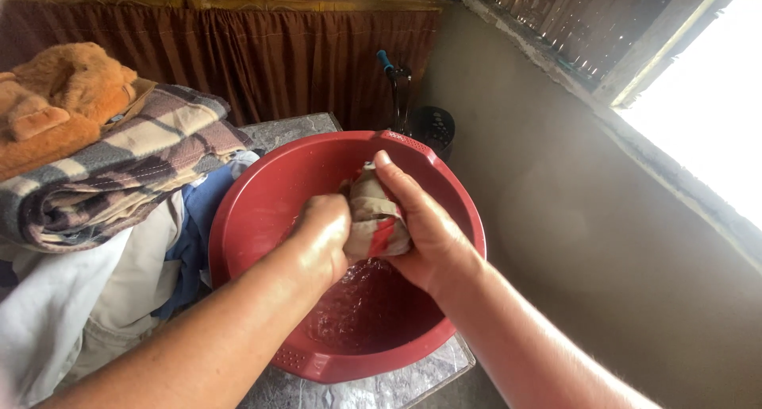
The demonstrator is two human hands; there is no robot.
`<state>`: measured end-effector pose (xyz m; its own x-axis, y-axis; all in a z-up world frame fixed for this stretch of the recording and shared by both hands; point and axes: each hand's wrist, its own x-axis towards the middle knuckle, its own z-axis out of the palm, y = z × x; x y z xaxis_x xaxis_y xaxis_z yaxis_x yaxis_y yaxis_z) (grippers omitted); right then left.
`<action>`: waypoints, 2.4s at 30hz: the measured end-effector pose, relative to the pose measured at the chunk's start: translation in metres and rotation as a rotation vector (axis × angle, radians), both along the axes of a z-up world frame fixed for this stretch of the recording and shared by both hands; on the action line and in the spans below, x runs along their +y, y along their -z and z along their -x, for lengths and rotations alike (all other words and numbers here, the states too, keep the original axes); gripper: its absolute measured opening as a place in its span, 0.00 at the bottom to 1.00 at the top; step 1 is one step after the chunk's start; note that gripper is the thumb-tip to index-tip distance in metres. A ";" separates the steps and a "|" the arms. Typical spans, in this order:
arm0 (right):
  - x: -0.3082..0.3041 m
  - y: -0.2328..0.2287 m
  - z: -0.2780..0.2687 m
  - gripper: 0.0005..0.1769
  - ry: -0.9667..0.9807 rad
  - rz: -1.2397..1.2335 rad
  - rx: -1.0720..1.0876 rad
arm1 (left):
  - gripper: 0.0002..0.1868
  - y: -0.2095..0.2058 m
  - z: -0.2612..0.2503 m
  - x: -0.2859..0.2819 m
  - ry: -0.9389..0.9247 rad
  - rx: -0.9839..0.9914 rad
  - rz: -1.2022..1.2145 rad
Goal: The person wets a cloth in a red basin, then wipes a glass window pane and the surrounding metal frame. They repeatedly fold and reposition the cloth while cleaning the glass surface and edges.
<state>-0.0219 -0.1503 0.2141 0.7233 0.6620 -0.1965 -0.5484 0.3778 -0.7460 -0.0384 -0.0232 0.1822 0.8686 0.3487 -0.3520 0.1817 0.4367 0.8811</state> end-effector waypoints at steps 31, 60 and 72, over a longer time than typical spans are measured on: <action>0.028 0.025 -0.035 0.21 0.151 0.681 -0.450 | 0.11 0.005 0.001 0.012 0.792 0.281 -0.474; 0.040 0.026 -0.015 0.30 0.132 0.720 -0.446 | 0.10 0.022 0.040 -0.007 0.650 0.333 -0.197; 0.044 0.037 -0.009 0.30 0.123 0.896 -0.335 | 0.13 0.042 0.045 -0.019 0.630 0.323 -0.436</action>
<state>-0.0132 -0.1062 0.1769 0.8878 0.2825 -0.3633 -0.2495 -0.3679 -0.8958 -0.0839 -0.0419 0.1400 0.8262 -0.0061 -0.5634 0.5510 -0.2002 0.8101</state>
